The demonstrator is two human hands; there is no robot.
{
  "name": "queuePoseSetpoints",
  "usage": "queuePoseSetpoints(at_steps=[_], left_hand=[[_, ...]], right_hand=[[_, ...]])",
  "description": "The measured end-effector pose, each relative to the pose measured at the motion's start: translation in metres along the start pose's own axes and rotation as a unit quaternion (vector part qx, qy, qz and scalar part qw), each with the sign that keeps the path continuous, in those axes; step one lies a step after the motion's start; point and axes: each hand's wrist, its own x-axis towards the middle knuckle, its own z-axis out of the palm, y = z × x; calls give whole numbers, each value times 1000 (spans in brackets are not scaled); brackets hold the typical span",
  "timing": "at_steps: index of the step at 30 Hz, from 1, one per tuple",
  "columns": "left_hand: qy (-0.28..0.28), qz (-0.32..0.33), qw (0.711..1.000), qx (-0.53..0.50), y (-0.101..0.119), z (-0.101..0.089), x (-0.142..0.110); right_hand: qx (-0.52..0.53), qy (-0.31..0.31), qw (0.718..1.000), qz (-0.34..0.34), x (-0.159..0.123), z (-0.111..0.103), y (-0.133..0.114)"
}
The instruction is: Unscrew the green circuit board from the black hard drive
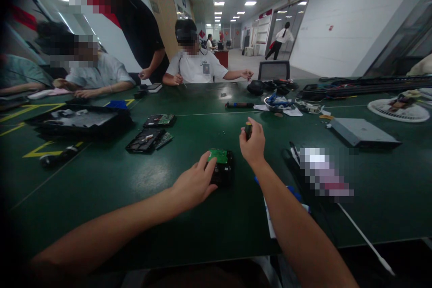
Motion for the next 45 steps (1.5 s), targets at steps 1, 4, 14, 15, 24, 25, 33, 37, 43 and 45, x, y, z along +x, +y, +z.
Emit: queuePoseSetpoints(at_steps=[1, 4, 14, 15, 24, 25, 33, 37, 43, 45], left_hand=[[8, -1, 1000, 9, 5, 2, -1], [15, 2, 1000, 4, 11, 1, 3], [39, -7, 992, -119, -60, 8, 47], [21, 2, 991, -130, -65, 10, 50], [-28, 71, 980, -185, -71, 15, 73], [-23, 73, 978, -192, -72, 17, 73], [12, 86, 970, -225, -78, 26, 66], [23, 88, 968, -234, -77, 23, 64], [6, 67, 966, -251, -75, 18, 63], [-5, 62, 965, -255, -74, 17, 63]], right_hand=[[1, 3, 1000, -23, 0, -1, -3], [12, -10, 997, -69, -2, 0, -12], [-70, -90, 990, -85, -6, -4, -26], [-79, -89, 990, -81, -6, -5, -26], [-104, -124, 985, -64, -7, -7, -33], [-101, -125, 985, -66, -7, -6, -32], [-73, -72, 991, -87, -11, 2, -26], [-45, -46, 993, -103, -10, 2, -25], [5, -14, 995, -100, -9, 3, -22], [9, -12, 995, -98, -10, 3, -22]])
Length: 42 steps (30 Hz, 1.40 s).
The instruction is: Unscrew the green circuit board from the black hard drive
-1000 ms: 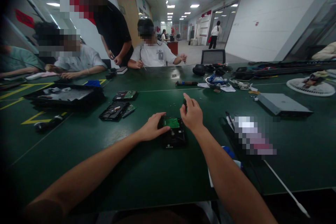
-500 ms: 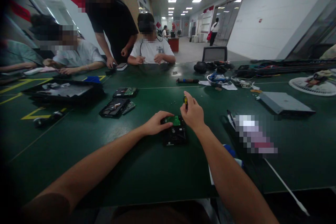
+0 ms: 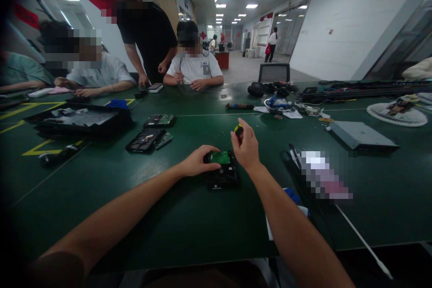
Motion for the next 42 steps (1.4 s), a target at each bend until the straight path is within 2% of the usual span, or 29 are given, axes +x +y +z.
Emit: queuePoseSetpoints(at_steps=[7, 15, 19, 22, 32, 42], left_hand=[[4, 7, 1000, 5, -4, 3, 4], [15, -12, 1000, 18, -11, 4, 26], [-13, -27, 999, 20, -13, 0, 34], [-22, -36, 999, 19, -15, 0, 36], [1, 1, 1000, 28, -19, 5, 33], [13, -41, 999, -9, -23, 9, 37]], right_hand=[[16, 2, 1000, 6, -3, 1, -3], [-5, 26, 1000, 8, 0, 1, 5], [-7, 33, 999, 15, 0, -1, 9], [-9, 33, 999, 21, -1, -3, 12], [-12, 19, 999, 33, 0, -3, 11], [-18, -1, 1000, -4, 2, -2, 9]])
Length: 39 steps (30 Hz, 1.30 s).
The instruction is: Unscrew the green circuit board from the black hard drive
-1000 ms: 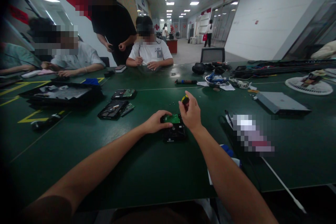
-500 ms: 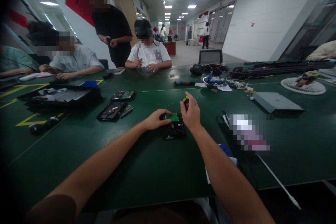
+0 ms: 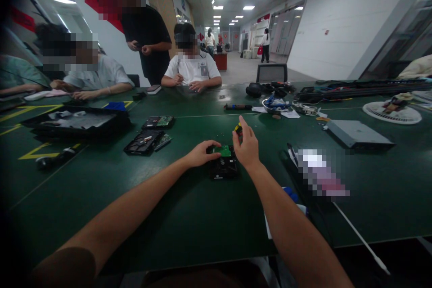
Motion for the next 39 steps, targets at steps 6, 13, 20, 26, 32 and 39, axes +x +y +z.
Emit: queuePoseSetpoints(at_steps=[6, 13, 20, 26, 32, 39], left_hand=[[4, 0, 1000, -13, -4, 1, 0], [8, 28, 999, -26, -5, 1, 0], [1, 37, 998, -55, -5, 1, 2], [8, 48, 998, -49, -6, 1, 0], [11, 58, 998, -35, -7, 2, 0], [8, 59, 997, -44, -2, 1, 0]], right_hand=[[25, 10, 999, 25, 1, 3, 0], [32, -4, 999, 1, -2, 5, -3], [19, 20, 1000, -2, -1, 3, -3], [23, 6, 1000, -6, -2, 4, -3], [22, -6, 1000, -6, -3, 5, -4], [31, -14, 999, -9, -3, 3, -6]])
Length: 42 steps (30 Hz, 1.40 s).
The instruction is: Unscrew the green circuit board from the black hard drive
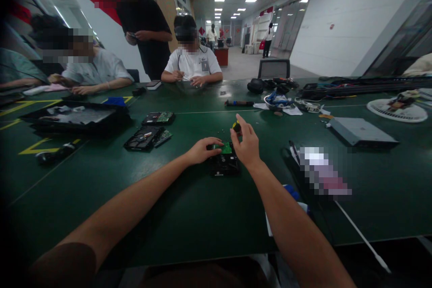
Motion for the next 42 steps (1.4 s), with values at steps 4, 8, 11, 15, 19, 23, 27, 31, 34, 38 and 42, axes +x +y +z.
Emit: queuePoseSetpoints(at_steps=[4, 8, 11, 15, 19, 23, 27, 31, 34, 38, 42], left_hand=[[-1, -4, 1000, 5, 0, 0, 0], [-1, -2, 1000, 13, -1, 0, 0], [-1, 2, 1000, 14, -2, 1, 0], [1, 5, 1000, 15, -5, 2, 1], [4, 14, 1000, 19, -4, 2, 0], [6, 20, 1000, 15, -3, 3, 0], [10, 24, 1000, 10, -5, 4, 0], [16, 23, 1000, 3, -7, 5, 0], [19, 27, 999, -4, -8, 5, 0], [17, 27, 999, -3, -7, 5, 0], [19, 21, 1000, -7, -6, 4, 0]], right_hand=[[-4, -2, 1000, -1, 1, -1, -2], [-4, -9, 1000, 1, 2, -4, -4], [-5, -19, 1000, -1, 3, -4, -6], [-1, -17, 1000, -4, 3, 0, -5], [16, -16, 1000, -10, 1, 6, 0], [5, 11, 1000, -19, 1, 8, 3], [-11, 8, 1000, -27, 2, 6, 0], [-1, -13, 999, -38, 2, 6, -2], [9, -15, 999, -34, 1, 7, -1], [0, -4, 1000, -21, -1, 8, 0], [6, -12, 1000, -22, -1, 8, 1]])
